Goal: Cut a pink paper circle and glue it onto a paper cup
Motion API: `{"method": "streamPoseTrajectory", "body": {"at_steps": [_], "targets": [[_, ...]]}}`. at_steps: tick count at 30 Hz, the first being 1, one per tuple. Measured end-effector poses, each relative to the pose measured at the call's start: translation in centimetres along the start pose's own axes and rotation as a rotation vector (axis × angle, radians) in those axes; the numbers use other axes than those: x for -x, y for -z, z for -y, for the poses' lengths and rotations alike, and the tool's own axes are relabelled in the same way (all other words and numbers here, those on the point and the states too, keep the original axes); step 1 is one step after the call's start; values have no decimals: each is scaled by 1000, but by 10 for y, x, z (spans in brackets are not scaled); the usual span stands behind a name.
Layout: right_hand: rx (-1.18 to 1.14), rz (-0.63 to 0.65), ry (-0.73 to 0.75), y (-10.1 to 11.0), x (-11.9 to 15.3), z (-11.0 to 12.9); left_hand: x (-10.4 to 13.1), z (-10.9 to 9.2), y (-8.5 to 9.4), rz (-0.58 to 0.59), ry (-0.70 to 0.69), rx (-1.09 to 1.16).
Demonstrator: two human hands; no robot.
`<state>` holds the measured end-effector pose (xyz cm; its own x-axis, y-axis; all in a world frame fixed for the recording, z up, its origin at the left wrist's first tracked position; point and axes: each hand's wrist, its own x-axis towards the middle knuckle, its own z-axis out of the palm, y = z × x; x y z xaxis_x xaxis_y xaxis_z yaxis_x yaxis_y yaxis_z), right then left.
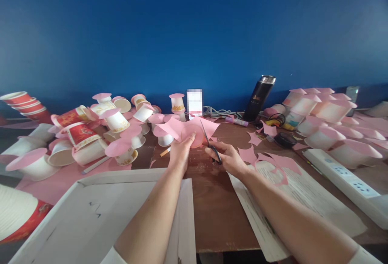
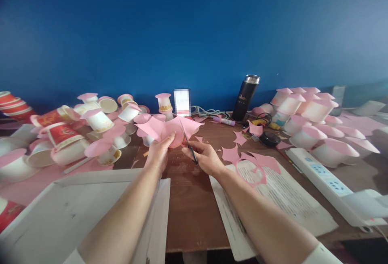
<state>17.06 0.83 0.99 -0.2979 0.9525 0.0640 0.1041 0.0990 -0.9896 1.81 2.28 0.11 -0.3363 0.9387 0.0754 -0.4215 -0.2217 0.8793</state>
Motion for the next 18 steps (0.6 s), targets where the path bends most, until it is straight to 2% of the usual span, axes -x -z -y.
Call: {"method": "streamPoseTrajectory", "body": {"at_steps": [11, 18], "targets": [[-1, -35, 11, 0, -3, -7, -1, 4, 5, 55, 11, -59], [-5, -24, 24, 1, -3, -8, 1, -1, 2, 41, 6, -37]]}}
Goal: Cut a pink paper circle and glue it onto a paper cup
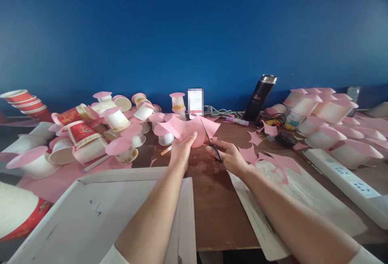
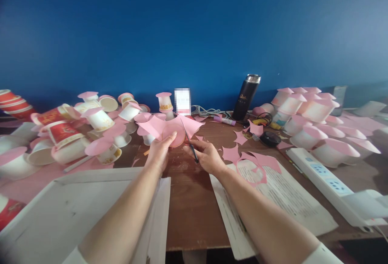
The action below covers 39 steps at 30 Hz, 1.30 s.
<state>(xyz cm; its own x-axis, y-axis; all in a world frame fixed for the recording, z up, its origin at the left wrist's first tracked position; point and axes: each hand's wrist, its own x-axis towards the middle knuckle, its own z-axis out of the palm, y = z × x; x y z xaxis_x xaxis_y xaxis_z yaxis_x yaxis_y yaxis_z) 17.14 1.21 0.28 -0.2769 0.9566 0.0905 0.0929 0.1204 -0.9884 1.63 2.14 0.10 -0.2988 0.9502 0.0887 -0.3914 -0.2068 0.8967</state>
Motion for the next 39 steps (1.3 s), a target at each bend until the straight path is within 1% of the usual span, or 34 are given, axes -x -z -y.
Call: {"method": "streamPoseTrajectory", "body": {"at_steps": [5, 10, 16, 18, 22, 26, 34, 39], "targets": [[16, -7, 9, -1, 2, 4, 0, -2, -1, -19, 9, -31], [11, 13, 20, -1, 3, 6, 0, -2, 0, -23, 26, -29], [16, 5, 14, -1, 2, 2, 0, 0, 1, 10, 43, -16], [10, 0, 17, -1, 2, 2, 1, -1, -1, -4, 44, -28], [6, 12, 31, -1, 3, 2, 4, -5, -6, -69, 33, -68], [4, 25, 27, -1, 3, 2, 6, -8, -9, -89, 53, -67], [59, 11, 32, -1, 1, 3, 9, -10, -10, -81, 66, -24], [16, -4, 23, -1, 0, 1, 8, -10, -9, -71, 52, -29]]}}
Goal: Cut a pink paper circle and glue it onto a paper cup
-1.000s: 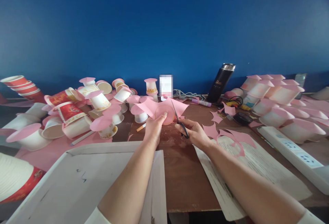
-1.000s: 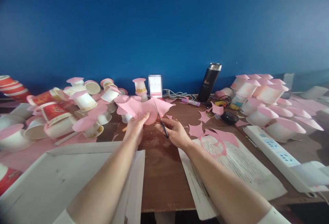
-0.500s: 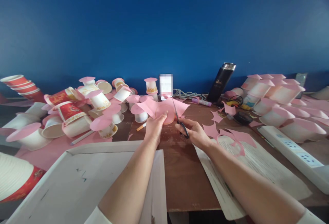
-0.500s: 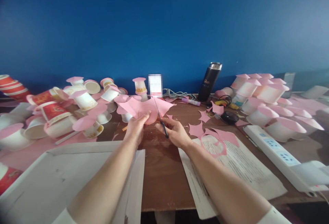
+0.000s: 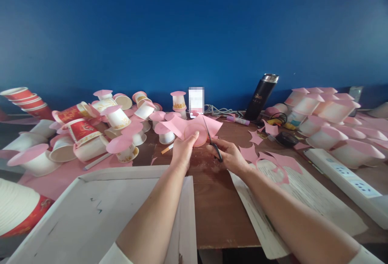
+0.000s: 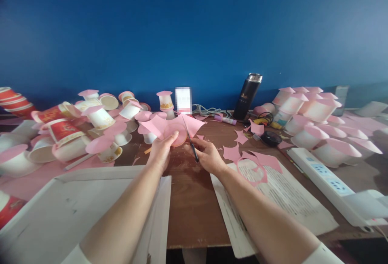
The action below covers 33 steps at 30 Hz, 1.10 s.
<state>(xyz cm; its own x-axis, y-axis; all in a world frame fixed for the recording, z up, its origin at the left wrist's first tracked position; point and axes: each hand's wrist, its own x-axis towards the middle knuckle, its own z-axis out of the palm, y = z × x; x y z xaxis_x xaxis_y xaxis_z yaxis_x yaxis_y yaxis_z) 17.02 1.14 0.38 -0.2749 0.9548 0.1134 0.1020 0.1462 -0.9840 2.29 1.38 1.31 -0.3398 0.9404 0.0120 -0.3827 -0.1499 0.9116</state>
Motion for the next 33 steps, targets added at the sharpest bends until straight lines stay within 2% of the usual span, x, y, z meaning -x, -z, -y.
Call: {"method": "streamPoseTrajectory", "body": {"at_steps": [4, 13, 33], "targets": [[-4, -6, -2, 0, 0, -2, -2, 1, 1, 14, -2, 4], [-11, -5, -29, 1, 0, -3, -1, -1, 0, -30, -6, -26], [3, 30, -23, 2, 0, 2, -7, 2, 5, -5, 7, -18]]}}
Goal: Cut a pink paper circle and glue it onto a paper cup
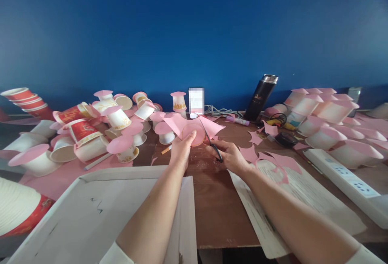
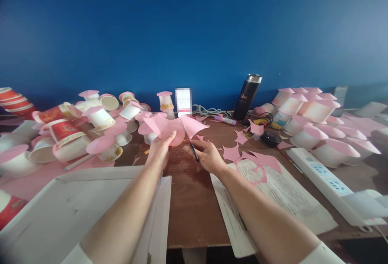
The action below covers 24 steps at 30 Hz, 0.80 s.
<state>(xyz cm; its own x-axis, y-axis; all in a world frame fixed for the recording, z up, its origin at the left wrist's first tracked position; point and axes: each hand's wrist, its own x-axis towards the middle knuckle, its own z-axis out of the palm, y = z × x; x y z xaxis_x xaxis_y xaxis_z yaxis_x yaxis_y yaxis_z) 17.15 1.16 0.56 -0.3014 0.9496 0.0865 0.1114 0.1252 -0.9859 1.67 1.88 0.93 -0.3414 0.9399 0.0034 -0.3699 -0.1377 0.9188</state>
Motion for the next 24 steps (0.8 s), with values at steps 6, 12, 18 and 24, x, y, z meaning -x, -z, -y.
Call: {"method": "streamPoseTrajectory", "body": {"at_steps": [6, 12, 18, 24], "targets": [[13, 1, -2, 0, -1, -4, -2, -1, 0, -35, -10, -20], [33, -6, 16, 0, -1, -4, -3, 1, 0, -38, -1, -4], [-2, -10, -17, -1, 0, 1, -4, 2, 1, -31, -3, 19], [-17, 4, -49, -1, 0, 0, -5, 1, 3, -37, -7, -9]]}}
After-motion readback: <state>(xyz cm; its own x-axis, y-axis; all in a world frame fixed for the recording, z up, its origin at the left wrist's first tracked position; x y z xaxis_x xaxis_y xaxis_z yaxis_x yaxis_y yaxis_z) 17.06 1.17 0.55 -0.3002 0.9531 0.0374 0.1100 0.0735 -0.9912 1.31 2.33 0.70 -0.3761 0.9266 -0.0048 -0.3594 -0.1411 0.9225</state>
